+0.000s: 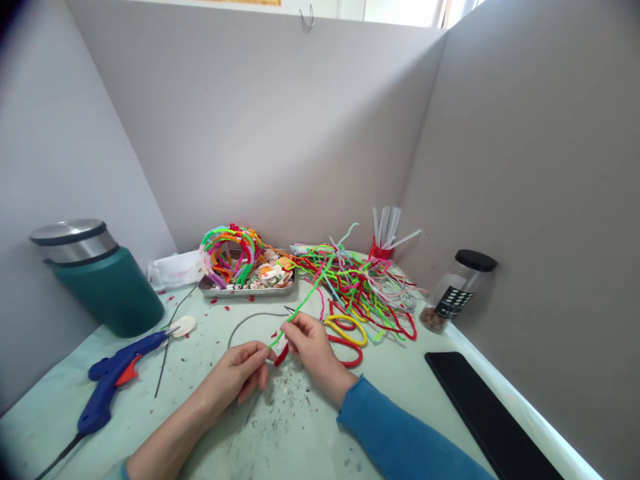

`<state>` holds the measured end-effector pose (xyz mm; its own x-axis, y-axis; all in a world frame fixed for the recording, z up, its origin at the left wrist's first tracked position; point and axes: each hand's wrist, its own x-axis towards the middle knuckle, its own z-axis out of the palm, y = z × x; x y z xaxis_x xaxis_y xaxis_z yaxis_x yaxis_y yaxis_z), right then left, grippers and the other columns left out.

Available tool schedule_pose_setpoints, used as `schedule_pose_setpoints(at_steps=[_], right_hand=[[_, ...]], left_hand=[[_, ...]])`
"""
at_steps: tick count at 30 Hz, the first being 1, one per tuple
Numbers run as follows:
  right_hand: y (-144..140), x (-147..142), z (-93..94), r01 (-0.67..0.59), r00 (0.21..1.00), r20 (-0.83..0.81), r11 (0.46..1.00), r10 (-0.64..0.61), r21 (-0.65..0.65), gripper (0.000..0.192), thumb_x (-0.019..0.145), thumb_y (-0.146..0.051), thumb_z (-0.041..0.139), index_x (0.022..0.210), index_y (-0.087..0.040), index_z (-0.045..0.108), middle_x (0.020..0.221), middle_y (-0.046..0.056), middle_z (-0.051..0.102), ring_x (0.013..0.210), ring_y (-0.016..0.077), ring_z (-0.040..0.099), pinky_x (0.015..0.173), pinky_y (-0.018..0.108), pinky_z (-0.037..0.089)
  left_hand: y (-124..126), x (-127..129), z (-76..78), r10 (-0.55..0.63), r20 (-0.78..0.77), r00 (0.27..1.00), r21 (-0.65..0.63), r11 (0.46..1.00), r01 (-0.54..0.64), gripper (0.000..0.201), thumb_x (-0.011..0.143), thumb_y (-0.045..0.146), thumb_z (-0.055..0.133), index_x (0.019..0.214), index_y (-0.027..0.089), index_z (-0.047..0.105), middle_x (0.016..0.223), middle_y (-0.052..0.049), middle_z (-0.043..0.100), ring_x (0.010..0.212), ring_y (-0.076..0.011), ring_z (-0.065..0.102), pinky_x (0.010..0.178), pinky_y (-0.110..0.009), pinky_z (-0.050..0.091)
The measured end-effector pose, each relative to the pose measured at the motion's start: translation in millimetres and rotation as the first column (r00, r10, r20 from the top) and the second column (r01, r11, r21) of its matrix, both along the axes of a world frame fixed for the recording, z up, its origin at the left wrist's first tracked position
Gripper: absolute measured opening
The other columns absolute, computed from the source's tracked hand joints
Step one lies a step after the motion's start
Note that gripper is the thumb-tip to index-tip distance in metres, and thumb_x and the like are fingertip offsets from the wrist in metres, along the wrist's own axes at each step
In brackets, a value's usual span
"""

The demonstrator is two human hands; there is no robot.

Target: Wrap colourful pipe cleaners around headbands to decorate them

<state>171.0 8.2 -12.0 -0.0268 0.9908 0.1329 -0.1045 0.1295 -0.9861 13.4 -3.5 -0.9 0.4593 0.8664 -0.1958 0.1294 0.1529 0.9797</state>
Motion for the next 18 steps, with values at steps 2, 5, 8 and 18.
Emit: schedule_pose_setpoints(at_steps=[2,5,8,18], right_hand=[[0.0,0.5,0.4,0.011,1.0,-0.023,1.0,-0.01,0.013,0.024,0.078,-0.032,0.058,0.062,-0.018,0.047,0.048,-0.007,0.043,0.044,0.0075,0.036,0.044,0.021,0.027],[-0.2,0.4,0.6,0.025,0.998,-0.05,0.999,-0.024,0.021,0.023,0.079,-0.031,0.057,0.063,-0.018,0.047,0.048,-0.007,0.043,0.044,0.0075,0.036,0.045,0.021,0.027],[0.1,0.7,0.3,0.073,0.995,-0.067,0.997,-0.072,0.015,0.023,0.079,-0.032,0.057,0.064,-0.018,0.047,0.048,-0.007,0.043,0.044,0.0075,0.036,0.045,0.021,0.026],[2.6,3.0,-2.5,0.123,0.986,-0.11,0.992,-0.122,0.004,0.027,0.079,-0.04,0.058,0.065,-0.018,0.048,0.047,-0.007,0.042,0.043,0.0077,0.034,0.043,0.021,0.025]], left_hand=[[-1.2,-0.3,1.5,-0.037,0.033,0.999,0.004,0.999,0.037,0.031,0.081,0.045,0.048,0.081,0.014,0.053,0.048,0.003,0.057,0.027,-0.0025,0.029,0.033,-0.019,0.013],[-2.4,0.7,2.6,-0.046,0.071,0.996,-0.006,0.999,0.047,0.033,0.082,0.046,0.048,0.083,0.014,0.054,0.05,0.003,0.058,0.028,-0.0024,0.032,0.033,-0.018,0.015],[-2.0,2.5,-0.1,-0.012,0.06,0.998,-0.024,1.0,0.013,0.035,0.08,0.048,0.048,0.084,0.014,0.053,0.057,0.0,0.063,0.027,-0.0027,0.036,0.033,-0.018,0.018],[0.9,0.8,-1.1,0.078,0.053,0.996,-0.086,0.994,-0.074,0.035,0.076,0.048,0.053,0.075,0.014,0.052,0.056,0.0,0.064,0.026,-0.0023,0.036,0.033,-0.017,0.018]])
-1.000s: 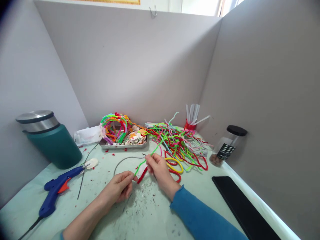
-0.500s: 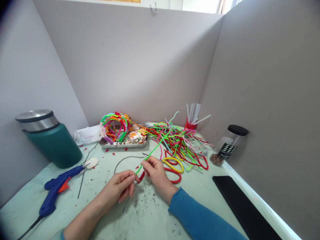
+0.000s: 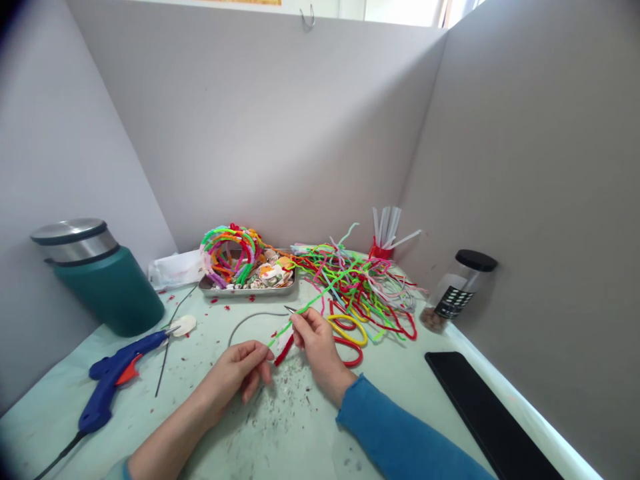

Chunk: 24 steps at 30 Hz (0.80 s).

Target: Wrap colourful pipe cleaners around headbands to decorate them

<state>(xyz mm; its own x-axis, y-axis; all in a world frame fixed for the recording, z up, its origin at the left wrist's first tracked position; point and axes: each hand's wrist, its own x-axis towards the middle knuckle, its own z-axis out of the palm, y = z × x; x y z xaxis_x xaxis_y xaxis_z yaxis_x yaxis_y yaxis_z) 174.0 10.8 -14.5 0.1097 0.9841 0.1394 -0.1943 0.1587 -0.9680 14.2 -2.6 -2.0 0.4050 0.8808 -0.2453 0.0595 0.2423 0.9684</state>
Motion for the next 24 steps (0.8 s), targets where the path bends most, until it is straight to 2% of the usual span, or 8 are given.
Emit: schedule_pose_setpoints(at_steps=[4,9,12,16,24], right_hand=[[-0.7,-1.7,1.4,-0.066,0.998,-0.003,0.998,0.066,-0.006,0.025,0.079,-0.04,0.057,0.069,-0.018,0.05,0.049,-0.007,0.043,0.043,0.0073,0.036,0.042,0.02,0.026],[-4.9,-7.8,-0.2,-0.226,0.967,0.126,0.974,0.222,0.016,0.021,0.075,-0.035,0.063,0.071,-0.017,0.054,0.053,-0.006,0.047,0.045,0.0072,0.039,0.044,0.02,0.03],[-5.5,-9.2,-3.0,-0.207,0.965,0.169,0.978,0.202,0.017,0.02,0.076,-0.036,0.062,0.073,-0.017,0.057,0.054,-0.005,0.048,0.046,0.0077,0.04,0.045,0.02,0.031],[-4.4,-7.8,-3.4,-0.141,0.976,0.175,0.989,0.13,0.049,0.02,0.077,-0.035,0.061,0.072,-0.017,0.057,0.054,-0.005,0.047,0.047,0.0083,0.04,0.045,0.02,0.031],[-7.1,-8.2,-2.3,-0.153,0.968,0.211,0.985,0.133,0.083,0.017,0.078,-0.034,0.06,0.073,-0.018,0.058,0.059,-0.004,0.049,0.051,0.0096,0.043,0.048,0.021,0.034]], left_hand=[[-0.2,-0.9,2.4,0.034,0.055,0.998,0.011,0.999,-0.035,0.032,0.076,0.045,0.055,0.076,0.013,0.053,0.058,-0.001,0.064,0.028,-0.0014,0.036,0.034,-0.017,0.019],[0.8,1.0,-0.6,0.056,0.004,0.998,0.044,0.997,-0.056,0.036,0.073,0.049,0.057,0.075,0.013,0.053,0.056,0.0,0.064,0.027,-0.0028,0.037,0.033,-0.017,0.02],[0.9,2.3,-0.7,0.081,-0.003,0.997,0.034,0.996,-0.081,0.043,0.071,0.055,0.056,0.077,0.013,0.054,0.056,-0.001,0.064,0.027,-0.004,0.038,0.033,-0.018,0.02],[0.2,2.4,1.8,0.157,0.023,0.987,-0.022,0.987,-0.156,0.052,0.075,0.063,0.043,0.077,0.013,0.054,0.055,-0.004,0.065,0.026,-0.0054,0.039,0.033,-0.019,0.02],[-1.0,2.7,2.3,0.134,0.002,0.991,-0.003,0.991,-0.134,0.034,0.073,0.048,0.054,0.071,0.015,0.051,0.054,-0.001,0.064,0.026,-0.0038,0.037,0.032,-0.018,0.02]])
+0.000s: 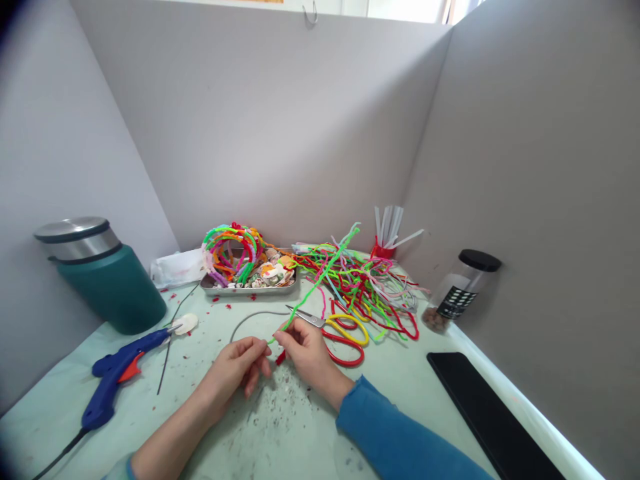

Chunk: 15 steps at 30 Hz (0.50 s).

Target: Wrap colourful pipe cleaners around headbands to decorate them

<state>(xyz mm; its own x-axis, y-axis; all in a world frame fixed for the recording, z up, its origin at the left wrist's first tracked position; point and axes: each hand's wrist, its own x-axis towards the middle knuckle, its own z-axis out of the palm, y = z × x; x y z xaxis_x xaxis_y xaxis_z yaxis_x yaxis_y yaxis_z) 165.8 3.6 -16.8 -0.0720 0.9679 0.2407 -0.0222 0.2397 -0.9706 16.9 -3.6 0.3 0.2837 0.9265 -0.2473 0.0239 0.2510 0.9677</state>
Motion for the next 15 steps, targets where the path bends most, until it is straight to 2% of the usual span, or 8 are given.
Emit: schedule_pose_setpoints(at_steps=[5,11,15], right_hand=[[-1.3,-0.2,0.2,0.009,1.0,0.007,1.0,-0.009,-0.014,0.019,0.079,-0.036,0.058,0.074,-0.018,0.056,0.056,-0.005,0.047,0.049,0.0091,0.042,0.046,0.02,0.033],[-0.7,0.8,3.6,0.015,1.0,-0.011,0.999,-0.015,-0.049,0.024,0.08,-0.039,0.056,0.068,-0.018,0.052,0.049,-0.006,0.044,0.044,0.0081,0.038,0.043,0.02,0.029],[-0.6,1.0,4.0,0.018,0.999,-0.047,0.999,-0.019,-0.028,0.024,0.079,-0.039,0.057,0.068,-0.018,0.051,0.049,-0.007,0.043,0.044,0.0079,0.038,0.044,0.02,0.03]], left_hand=[[-0.5,-1.1,1.4,-0.037,0.028,0.999,-0.002,0.999,0.037,0.03,0.074,0.044,0.055,0.072,0.014,0.052,0.056,-0.001,0.064,0.028,-0.0037,0.037,0.033,-0.018,0.021],[-1.4,-3.0,3.1,-0.181,0.073,0.981,0.094,0.98,0.174,0.034,0.075,0.048,0.056,0.074,0.014,0.053,0.059,-0.001,0.064,0.03,-0.004,0.04,0.035,-0.019,0.024],[-0.6,-3.8,2.7,-0.147,0.002,0.989,0.109,0.983,0.146,0.035,0.074,0.049,0.057,0.074,0.014,0.055,0.059,-0.001,0.064,0.029,-0.004,0.039,0.034,-0.018,0.023]])
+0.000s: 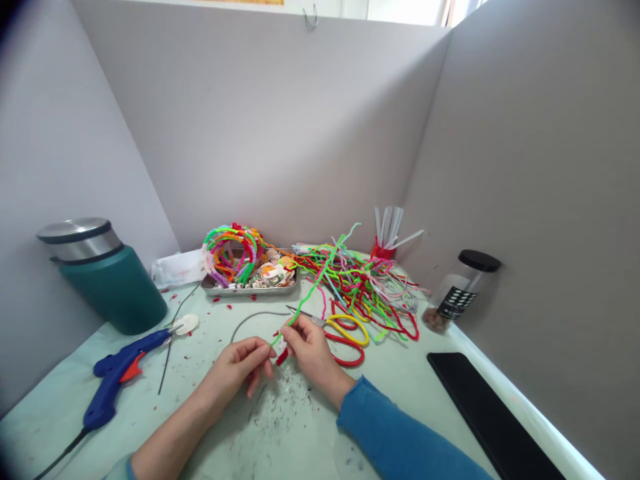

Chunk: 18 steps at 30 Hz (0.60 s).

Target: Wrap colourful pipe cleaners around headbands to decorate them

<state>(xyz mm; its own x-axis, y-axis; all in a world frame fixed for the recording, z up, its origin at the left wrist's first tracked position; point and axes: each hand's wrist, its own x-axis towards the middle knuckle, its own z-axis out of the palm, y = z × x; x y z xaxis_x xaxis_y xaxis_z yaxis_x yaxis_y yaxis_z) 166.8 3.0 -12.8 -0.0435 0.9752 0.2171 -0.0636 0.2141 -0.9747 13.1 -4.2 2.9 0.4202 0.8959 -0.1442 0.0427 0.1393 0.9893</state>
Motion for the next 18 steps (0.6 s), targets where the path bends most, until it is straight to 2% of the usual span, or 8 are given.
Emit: schedule_pose_setpoints(at_steps=[9,14,18], right_hand=[[2.8,-1.0,-4.1,0.002,1.0,-0.027,0.998,-0.003,-0.058,0.021,0.076,-0.038,0.06,0.074,-0.018,0.055,0.049,-0.007,0.045,0.043,0.008,0.039,0.043,0.021,0.029],[3.3,-2.3,-7.4,-0.023,0.999,-0.032,0.998,0.021,-0.05,0.016,0.076,-0.033,0.061,0.076,-0.018,0.057,0.055,-0.005,0.049,0.046,0.0083,0.043,0.044,0.02,0.032],[1.1,-3.5,-8.4,-0.054,0.998,-0.011,0.998,0.054,-0.026,0.014,0.076,-0.031,0.062,0.075,-0.018,0.059,0.062,-0.003,0.054,0.049,0.0086,0.046,0.047,0.021,0.035]], left_hand=[[3.2,0.1,-3.4,0.153,-0.062,0.986,0.023,0.988,-0.152,0.031,0.071,0.045,0.06,0.068,0.015,0.053,0.06,0.0,0.064,0.03,-0.0036,0.037,0.033,-0.018,0.024],[2.2,0.9,-4.3,0.071,-0.047,0.996,-0.003,0.997,-0.071,0.032,0.072,0.045,0.061,0.079,0.014,0.056,0.069,-0.001,0.065,0.031,-0.0033,0.039,0.032,-0.018,0.028],[2.5,1.6,-9.2,0.079,-0.049,0.996,0.062,0.995,-0.076,0.031,0.076,0.045,0.057,0.077,0.014,0.055,0.063,0.0,0.063,0.03,-0.0029,0.037,0.031,-0.017,0.027]])
